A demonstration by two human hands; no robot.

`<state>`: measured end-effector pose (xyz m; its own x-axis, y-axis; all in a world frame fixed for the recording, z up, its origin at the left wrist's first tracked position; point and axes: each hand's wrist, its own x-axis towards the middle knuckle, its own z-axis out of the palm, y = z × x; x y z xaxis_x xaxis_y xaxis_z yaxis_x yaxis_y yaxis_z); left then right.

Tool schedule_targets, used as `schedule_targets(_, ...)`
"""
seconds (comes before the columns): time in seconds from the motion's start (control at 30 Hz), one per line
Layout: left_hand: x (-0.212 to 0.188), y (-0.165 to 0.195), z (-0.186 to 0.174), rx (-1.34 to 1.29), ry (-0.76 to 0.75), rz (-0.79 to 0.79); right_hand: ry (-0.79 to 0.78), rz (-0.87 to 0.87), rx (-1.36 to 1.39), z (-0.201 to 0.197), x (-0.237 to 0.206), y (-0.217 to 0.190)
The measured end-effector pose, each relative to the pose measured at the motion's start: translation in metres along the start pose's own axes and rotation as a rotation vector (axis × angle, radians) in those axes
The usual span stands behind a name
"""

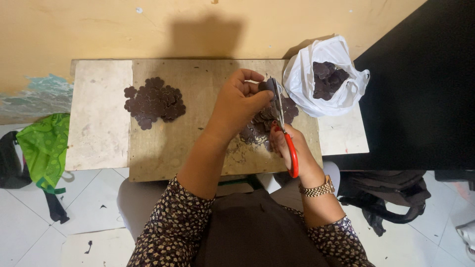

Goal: The person uses red-handled scissors to cut dark brown material into small circular pieces. The cut pieces are placed into a white plastic bag on the table. The person repeatedly picks up material, cuts it, and transfers the pieces to the bag.

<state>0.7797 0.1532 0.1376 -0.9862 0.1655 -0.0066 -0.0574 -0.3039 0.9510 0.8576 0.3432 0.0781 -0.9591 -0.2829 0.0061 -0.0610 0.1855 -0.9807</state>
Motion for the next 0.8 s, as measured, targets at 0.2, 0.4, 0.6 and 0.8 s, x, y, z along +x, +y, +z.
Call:
schedule_targets(0.2,-0.001,0.0,0.0,-0.006,0.003,0.002,-0.013,-0.017,0.019,0.001,-0.001,0.002)
schedule_targets(0.4,0.0,0.004,-0.001,0.037,-0.029,-0.012,-0.075,-0.006,0.093,-0.003,0.001,-0.002)
schedule_targets(0.6,-0.001,0.01,0.001,0.11,-0.019,-0.012,-0.097,-0.003,0.135,-0.005,0.004,-0.004)
schedule_targets(0.8,0.002,0.006,0.005,0.044,-0.007,-0.001,-0.061,0.047,0.178,-0.006,0.006,0.003)
